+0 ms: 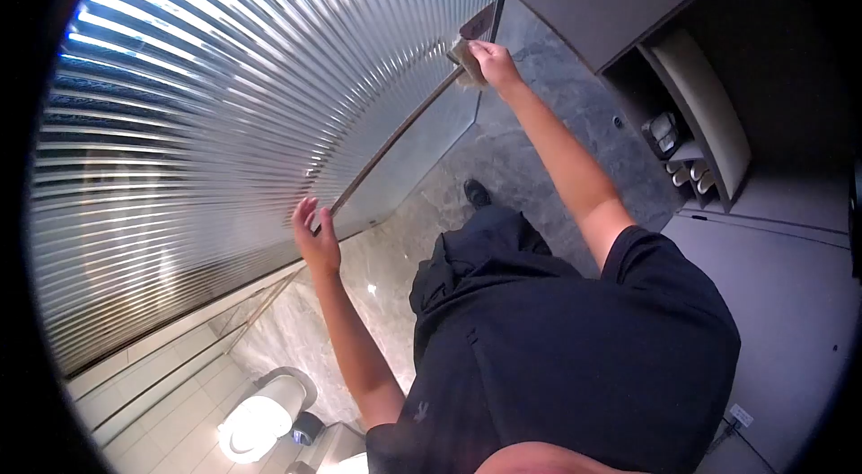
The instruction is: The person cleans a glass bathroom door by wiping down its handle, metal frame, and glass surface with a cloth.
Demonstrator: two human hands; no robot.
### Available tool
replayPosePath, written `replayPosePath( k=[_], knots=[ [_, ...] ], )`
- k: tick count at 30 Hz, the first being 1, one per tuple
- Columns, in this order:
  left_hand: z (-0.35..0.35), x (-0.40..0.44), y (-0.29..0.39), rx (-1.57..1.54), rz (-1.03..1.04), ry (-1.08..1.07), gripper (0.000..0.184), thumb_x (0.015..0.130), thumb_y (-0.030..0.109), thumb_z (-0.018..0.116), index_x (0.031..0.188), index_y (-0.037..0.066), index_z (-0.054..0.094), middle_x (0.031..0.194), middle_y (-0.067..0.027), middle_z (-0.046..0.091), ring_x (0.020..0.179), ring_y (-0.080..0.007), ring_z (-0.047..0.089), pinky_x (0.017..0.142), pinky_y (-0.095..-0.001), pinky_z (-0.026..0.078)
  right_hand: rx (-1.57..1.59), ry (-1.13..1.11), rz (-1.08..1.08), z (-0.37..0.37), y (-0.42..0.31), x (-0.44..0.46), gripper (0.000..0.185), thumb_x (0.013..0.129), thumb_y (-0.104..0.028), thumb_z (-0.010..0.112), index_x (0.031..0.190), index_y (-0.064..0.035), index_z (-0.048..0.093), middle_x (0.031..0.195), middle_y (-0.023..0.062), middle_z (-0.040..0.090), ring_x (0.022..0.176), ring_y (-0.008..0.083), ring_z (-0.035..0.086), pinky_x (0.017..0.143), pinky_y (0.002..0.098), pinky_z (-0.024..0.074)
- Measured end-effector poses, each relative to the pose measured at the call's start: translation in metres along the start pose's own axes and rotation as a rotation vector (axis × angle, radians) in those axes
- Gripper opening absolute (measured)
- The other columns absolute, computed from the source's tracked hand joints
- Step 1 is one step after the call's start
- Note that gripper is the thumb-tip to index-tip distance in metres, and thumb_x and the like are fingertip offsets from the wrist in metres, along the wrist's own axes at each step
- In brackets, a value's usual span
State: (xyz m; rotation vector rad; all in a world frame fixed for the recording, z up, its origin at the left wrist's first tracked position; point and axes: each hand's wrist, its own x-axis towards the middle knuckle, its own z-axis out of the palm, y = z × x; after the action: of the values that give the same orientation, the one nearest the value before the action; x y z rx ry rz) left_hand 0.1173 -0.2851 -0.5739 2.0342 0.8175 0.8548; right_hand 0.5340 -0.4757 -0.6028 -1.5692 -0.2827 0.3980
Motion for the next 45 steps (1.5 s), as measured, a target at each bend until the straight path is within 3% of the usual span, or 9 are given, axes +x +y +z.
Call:
replayPosePath(
  k=[4,5,8,12,13,17,24,31,45],
  knots=[
    [-0.025,-0.019,-0.009,0.298,-0.077,0.473,0.038,0.093,0.018,0.067,0.121,-0.003,0.053,0.112,-0.0142,0.063,0.103,-0.0206,0.061,0.086,-0.0348,0.053,-0.131,-0.13,0.076,-0.001,-0.003,0.01,0.034,0.091,-0.025,0.067,0.11,0.0036,0.069,0.104,0.0093,0.072,0.093,0.0149,0.066,0.084,0.0304,0.051],
    [-0.029,-0.022,-0.006,0.223,-0.218,0.571,0.035,0.092,0.018,0.068,0.115,-0.004,0.054,0.113,-0.0164,0.062,0.1,-0.0241,0.061,0.09,-0.0369,0.049,-0.159,-0.138,0.065,0.0,0.005,0.016,0.037,0.088,-0.028,0.07,0.108,0.0039,0.07,0.101,0.01,0.073,0.091,0.0154,0.067,0.082,0.0316,0.0519],
    [-0.04,-0.029,-0.05,0.02,-0.441,0.518,0.035,0.093,0.022,0.067,0.114,-0.004,0.055,0.113,-0.0157,0.062,0.101,-0.0227,0.059,0.091,-0.0354,0.048,-0.328,-0.172,0.077,0.002,-0.002,0.024,0.037,0.088,-0.029,0.07,0.105,0.0041,0.071,0.097,0.01,0.073,0.086,0.0157,0.067,0.081,0.0318,0.0525],
    [-0.029,-0.034,-0.085,-0.115,-0.702,0.194,0.052,0.103,0.042,0.043,0.124,-0.003,0.057,0.116,-0.0104,0.064,0.107,-0.022,0.057,0.097,-0.0354,0.042,-0.318,-0.186,0.073,0.006,0.005,0.02,0.042,0.094,-0.033,0.066,0.106,0.0067,0.068,0.098,0.0083,0.071,0.085,0.0146,0.065,0.075,0.0316,0.0524],
    [-0.026,-0.028,-0.052,-0.094,-0.78,0.095,0.059,0.105,0.045,0.033,0.126,-0.002,0.06,0.119,-0.0117,0.066,0.112,-0.0247,0.057,0.099,-0.0365,0.041,-0.223,-0.118,0.064,0.011,0.02,0.019,0.038,0.094,-0.03,0.066,0.105,0.0062,0.068,0.098,0.0076,0.07,0.085,0.0147,0.065,0.076,0.031,0.052],
    [-0.022,-0.032,-0.071,0.033,-0.614,0.124,0.059,0.106,0.044,0.031,0.12,-0.002,0.064,0.116,-0.0134,0.067,0.109,-0.0249,0.059,0.099,-0.0352,0.041,0.187,0.177,0.16,0.035,0.009,-0.021,0.024,0.092,-0.015,0.069,0.108,0.003,0.067,0.101,0.0071,0.069,0.087,0.0133,0.064,0.076,0.0287,0.0518],
    [-0.022,-0.033,-0.056,-0.041,-0.622,0.139,0.057,0.106,0.045,0.031,0.12,0.0,0.064,0.115,-0.0111,0.066,0.107,-0.0208,0.058,0.094,-0.0326,0.042,0.429,0.283,0.251,0.034,0.036,-0.03,0.027,0.087,-0.01,0.073,0.109,0.0041,0.063,0.104,0.0095,0.067,0.089,0.016,0.064,0.077,0.0317,0.0541],
    [-0.022,-0.035,-0.058,-0.039,-0.625,0.12,0.057,0.105,0.048,0.03,0.122,0.006,0.063,0.115,-0.0061,0.066,0.105,-0.0169,0.056,0.091,-0.0323,0.041,0.543,-0.047,0.544,0.036,0.007,-0.058,0.02,0.091,-0.016,0.069,0.109,-0.0098,0.062,0.101,0.0046,0.069,0.092,0.02,0.067,0.082,0.0387,0.0551],
    [-0.026,-0.035,-0.063,-0.041,-0.628,0.096,0.059,0.104,0.052,0.03,0.122,0.006,0.063,0.116,-0.006,0.066,0.107,-0.0174,0.057,0.091,-0.0343,0.042,0.595,-0.037,0.462,0.061,0.01,-0.057,0.027,0.095,-0.034,0.06,0.11,-0.012,0.057,0.105,0.0054,0.064,0.095,0.0214,0.065,0.082,0.0403,0.0555]
  ],
)
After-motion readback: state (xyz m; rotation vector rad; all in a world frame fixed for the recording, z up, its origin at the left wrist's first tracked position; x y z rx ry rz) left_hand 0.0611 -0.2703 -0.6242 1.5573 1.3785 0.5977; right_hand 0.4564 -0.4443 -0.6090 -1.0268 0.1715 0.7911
